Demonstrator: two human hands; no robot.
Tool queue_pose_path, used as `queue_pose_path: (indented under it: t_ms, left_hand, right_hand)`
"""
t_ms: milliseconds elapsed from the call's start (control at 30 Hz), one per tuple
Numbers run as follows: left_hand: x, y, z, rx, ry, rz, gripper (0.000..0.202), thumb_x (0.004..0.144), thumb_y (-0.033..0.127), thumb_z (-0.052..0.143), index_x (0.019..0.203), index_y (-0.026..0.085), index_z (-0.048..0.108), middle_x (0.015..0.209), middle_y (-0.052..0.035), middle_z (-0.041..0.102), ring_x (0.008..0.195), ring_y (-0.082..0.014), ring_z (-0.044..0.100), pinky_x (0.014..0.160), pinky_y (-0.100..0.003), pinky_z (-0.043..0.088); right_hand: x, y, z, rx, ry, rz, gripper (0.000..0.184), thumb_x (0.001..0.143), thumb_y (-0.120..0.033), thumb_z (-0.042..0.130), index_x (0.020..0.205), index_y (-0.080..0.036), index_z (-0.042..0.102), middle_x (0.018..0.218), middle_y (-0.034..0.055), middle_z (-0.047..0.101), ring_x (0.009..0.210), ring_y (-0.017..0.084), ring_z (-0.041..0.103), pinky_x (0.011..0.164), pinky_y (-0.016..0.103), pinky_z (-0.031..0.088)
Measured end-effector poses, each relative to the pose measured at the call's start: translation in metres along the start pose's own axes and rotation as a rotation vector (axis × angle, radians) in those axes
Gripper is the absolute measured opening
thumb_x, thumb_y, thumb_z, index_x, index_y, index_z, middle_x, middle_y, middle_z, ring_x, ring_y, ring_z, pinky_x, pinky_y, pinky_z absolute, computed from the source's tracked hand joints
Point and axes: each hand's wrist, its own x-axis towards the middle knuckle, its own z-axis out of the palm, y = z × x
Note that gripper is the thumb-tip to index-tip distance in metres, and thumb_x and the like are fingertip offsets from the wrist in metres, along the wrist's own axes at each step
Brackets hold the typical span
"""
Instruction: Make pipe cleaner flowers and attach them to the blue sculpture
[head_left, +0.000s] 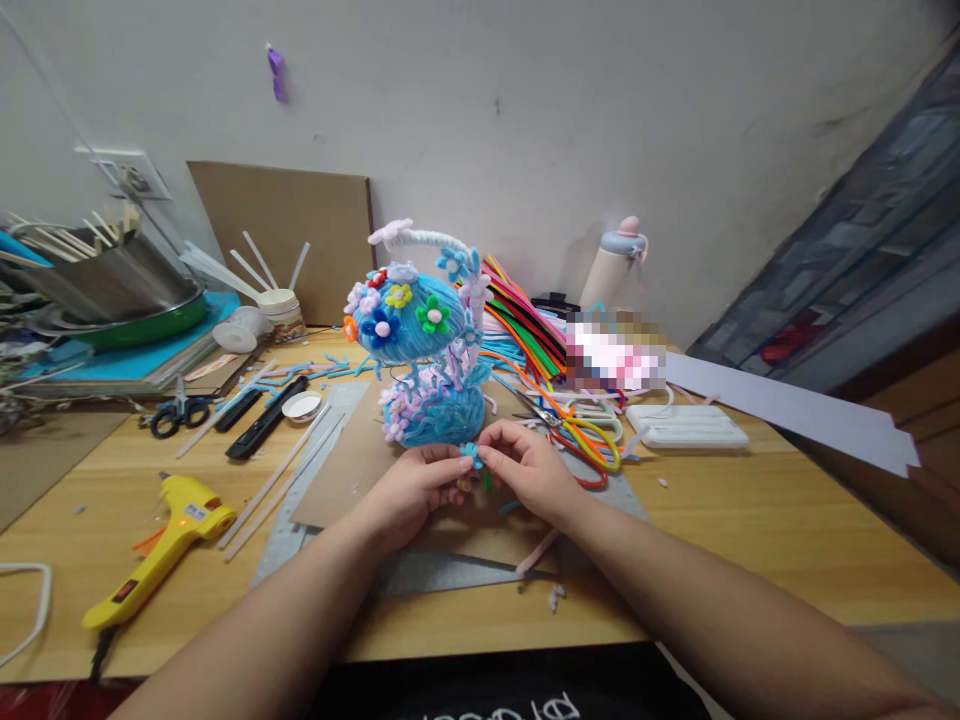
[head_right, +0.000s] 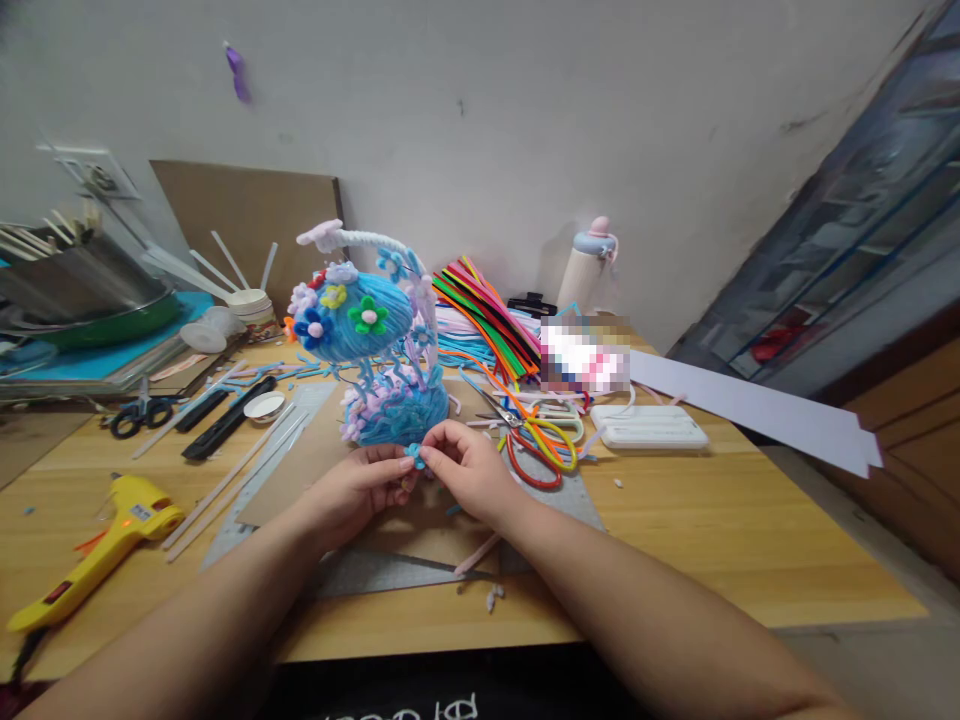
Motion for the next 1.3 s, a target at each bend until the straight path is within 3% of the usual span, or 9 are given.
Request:
queue_pose_path:
  t_ms: [200,367,467,633,967,1233,1300]
  left_hand:
    - [-0.003,0.003,-0.001,0.037,-0.014,0.007,0.019,0.072,0.024,0.069,0.061,0.011,0.061,0.058,0.0002,0.054,0.053,-0.0067,0.048,0.052,-0.019,0.036]
    - [-0.002,0.002,-0.001,0.0,-0.029,-0.021,0.016,0.072,0.025,0.068,0.069,0.012,0.062,0.062,-0.0009,0.058,0.054,-0.0076,0.051,0.052,-0.019,0.038]
    - [-0.001,0.002,0.0,-0.029,0.016,-0.003,0.015,0.069,0.023,0.072,0.075,0.012,0.063,0.063,-0.0003,0.059,0.055,-0.0073,0.053,0.053,-0.018,0.041]
    - [-0.001,0.002,-0.002,-0.074,0.012,-0.036,0.016,0.065,0.017,0.075,0.077,0.009,0.066,0.066,-0.0014,0.06,0.056,-0.0068,0.055,0.054,-0.017,0.045]
    - [0.005,-0.005,-0.006,-0.115,0.035,-0.058,0.011,0.069,0.013,0.071,0.077,0.006,0.067,0.064,-0.0019,0.059,0.053,-0.0046,0.053,0.05,-0.013,0.046]
    - [0.003,-0.003,-0.006,-0.143,0.04,-0.118,0.009,0.07,0.007,0.068,0.079,0.006,0.068,0.065,-0.0027,0.059,0.054,-0.0053,0.055,0.053,-0.014,0.049]
    - [0.003,-0.001,-0.005,-0.138,0.037,-0.103,0.01,0.07,0.008,0.069,0.08,0.007,0.068,0.065,-0.0027,0.06,0.054,-0.005,0.054,0.052,-0.013,0.048]
  right_hand:
    - [-0.001,0.0,-0.002,-0.039,-0.008,-0.063,0.015,0.078,-0.031,0.059,0.086,-0.019,0.055,0.072,-0.0015,0.056,0.059,0.01,0.051,0.054,0.022,0.041]
    - [-0.001,0.002,-0.005,-0.191,-0.043,-0.135,0.008,0.082,-0.026,0.056,0.079,-0.018,0.056,0.069,-0.001,0.056,0.062,0.011,0.052,0.058,0.023,0.041]
    - [-0.002,0.001,-0.007,-0.359,-0.035,-0.273,0.007,0.083,-0.021,0.054,0.079,-0.018,0.057,0.072,0.0001,0.057,0.066,0.012,0.052,0.062,0.024,0.041]
    - [-0.003,-0.001,-0.013,-0.567,-0.13,-0.484,0.011,0.089,-0.017,0.045,0.089,-0.018,0.056,0.086,0.0045,0.059,0.082,0.015,0.054,0.074,0.027,0.042]
    - [-0.004,-0.001,-0.011,-0.947,-0.105,-0.487,0.012,0.09,-0.021,0.042,0.092,-0.017,0.054,0.086,0.0062,0.06,0.078,0.017,0.056,0.066,0.027,0.042]
    - [-0.004,0.004,-0.01,-0.859,-0.114,-0.539,0.022,0.092,-0.018,0.039,0.106,-0.019,0.055,0.095,0.0064,0.064,0.087,0.016,0.059,0.072,0.026,0.045]
    - [-0.004,0.006,-0.009,-0.806,-0.054,-0.519,0.018,0.091,-0.02,0.043,0.104,-0.018,0.055,0.091,0.006,0.064,0.083,0.016,0.059,0.071,0.026,0.045]
